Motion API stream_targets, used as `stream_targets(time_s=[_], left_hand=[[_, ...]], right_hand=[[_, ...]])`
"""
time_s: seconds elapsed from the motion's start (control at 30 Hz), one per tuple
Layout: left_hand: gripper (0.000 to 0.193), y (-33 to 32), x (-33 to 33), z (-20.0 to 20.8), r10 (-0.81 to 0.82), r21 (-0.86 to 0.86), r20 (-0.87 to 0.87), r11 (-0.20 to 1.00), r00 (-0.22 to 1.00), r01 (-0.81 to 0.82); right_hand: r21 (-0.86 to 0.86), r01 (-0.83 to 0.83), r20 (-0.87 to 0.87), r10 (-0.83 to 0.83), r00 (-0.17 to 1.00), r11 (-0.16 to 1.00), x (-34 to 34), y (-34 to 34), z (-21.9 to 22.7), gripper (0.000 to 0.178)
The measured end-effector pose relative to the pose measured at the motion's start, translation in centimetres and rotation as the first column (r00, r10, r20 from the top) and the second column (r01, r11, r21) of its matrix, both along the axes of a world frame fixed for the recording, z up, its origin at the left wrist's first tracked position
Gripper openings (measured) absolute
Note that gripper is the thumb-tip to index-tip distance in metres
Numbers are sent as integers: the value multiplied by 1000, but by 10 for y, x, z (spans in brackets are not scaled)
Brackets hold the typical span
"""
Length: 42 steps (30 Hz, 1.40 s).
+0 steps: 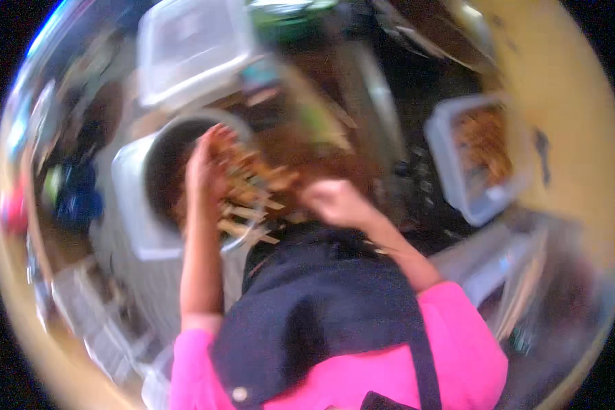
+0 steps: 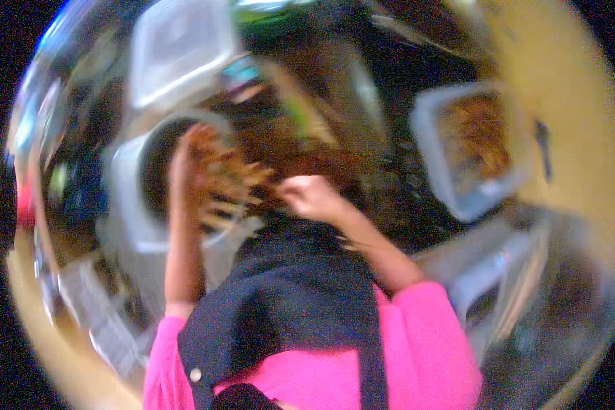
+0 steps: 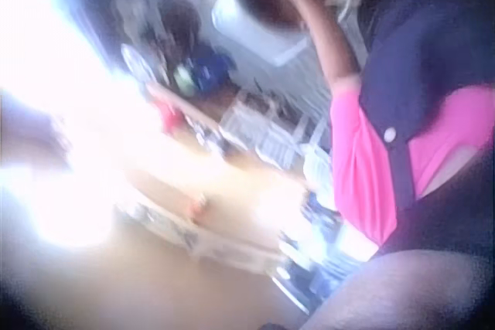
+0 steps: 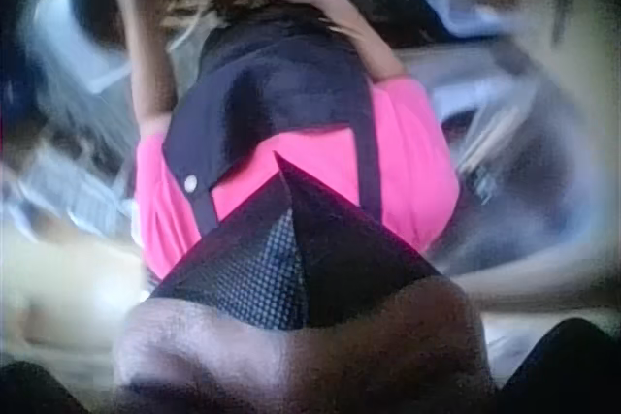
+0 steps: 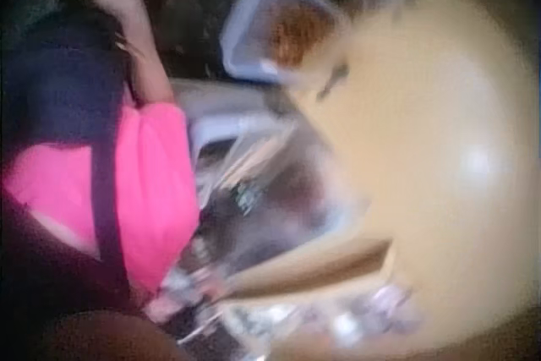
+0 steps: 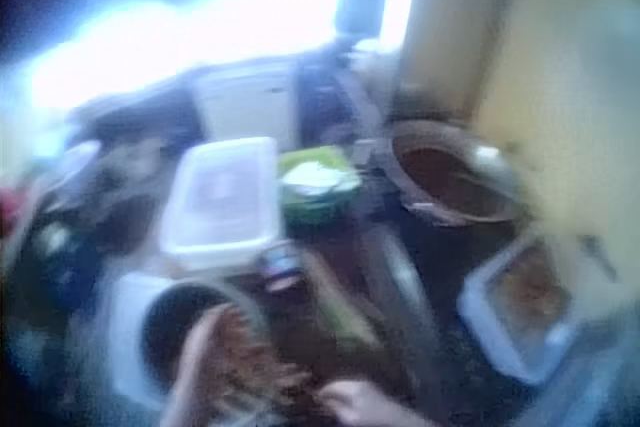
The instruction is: The person dips skewers of meat into a bowl of liquid seasoning, turning the skewers to coat them, and then places the seasoned skewers into a container.
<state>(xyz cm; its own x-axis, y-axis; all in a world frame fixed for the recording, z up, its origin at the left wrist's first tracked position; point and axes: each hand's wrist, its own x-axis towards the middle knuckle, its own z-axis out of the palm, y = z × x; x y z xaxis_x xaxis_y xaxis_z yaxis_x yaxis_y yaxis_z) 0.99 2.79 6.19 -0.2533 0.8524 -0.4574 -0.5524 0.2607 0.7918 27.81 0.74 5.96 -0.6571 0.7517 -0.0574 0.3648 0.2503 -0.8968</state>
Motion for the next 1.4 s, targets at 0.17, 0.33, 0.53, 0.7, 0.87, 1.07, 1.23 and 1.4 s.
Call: stream_targets(time_s=[0.17,0.33,0.53,0.7,0.87,1.07,1.23,1.4], left_hand=[[46,6,-23,-32,-51,88,180,996,982,35],[44,1,-8,-39,-121,77,137,991,983,111],[41,-3,-16,-41,-53,59,156,997,986,44],[42,-3,-18,-44,-52,63,180,997,982,41],[41,-9,-29,-47,-8,56,196,998,981,-3],[40,-17,-45,-54,32,54,240,997,970,-46],[40,-21,-39,-47,65,24,211,997,975,-72],[43,-24,-41,-47,89,38,222,994,971,-100]], right_hand=[[-8,220,-112,-220,969,975,35,-13,36,10],[-381,648,-103,-727,679,659,97,-36,93,12],[-283,888,-242,-923,299,362,174,0,92,19],[-353,906,-203,-965,169,233,241,30,62,18],[-451,878,-128,-985,115,161,263,60,46,8],[-467,878,73,-984,162,110,270,76,24,9],[-335,937,98,-986,136,96,279,79,21,9],[-289,955,145,-984,106,61,272,88,20,9]])
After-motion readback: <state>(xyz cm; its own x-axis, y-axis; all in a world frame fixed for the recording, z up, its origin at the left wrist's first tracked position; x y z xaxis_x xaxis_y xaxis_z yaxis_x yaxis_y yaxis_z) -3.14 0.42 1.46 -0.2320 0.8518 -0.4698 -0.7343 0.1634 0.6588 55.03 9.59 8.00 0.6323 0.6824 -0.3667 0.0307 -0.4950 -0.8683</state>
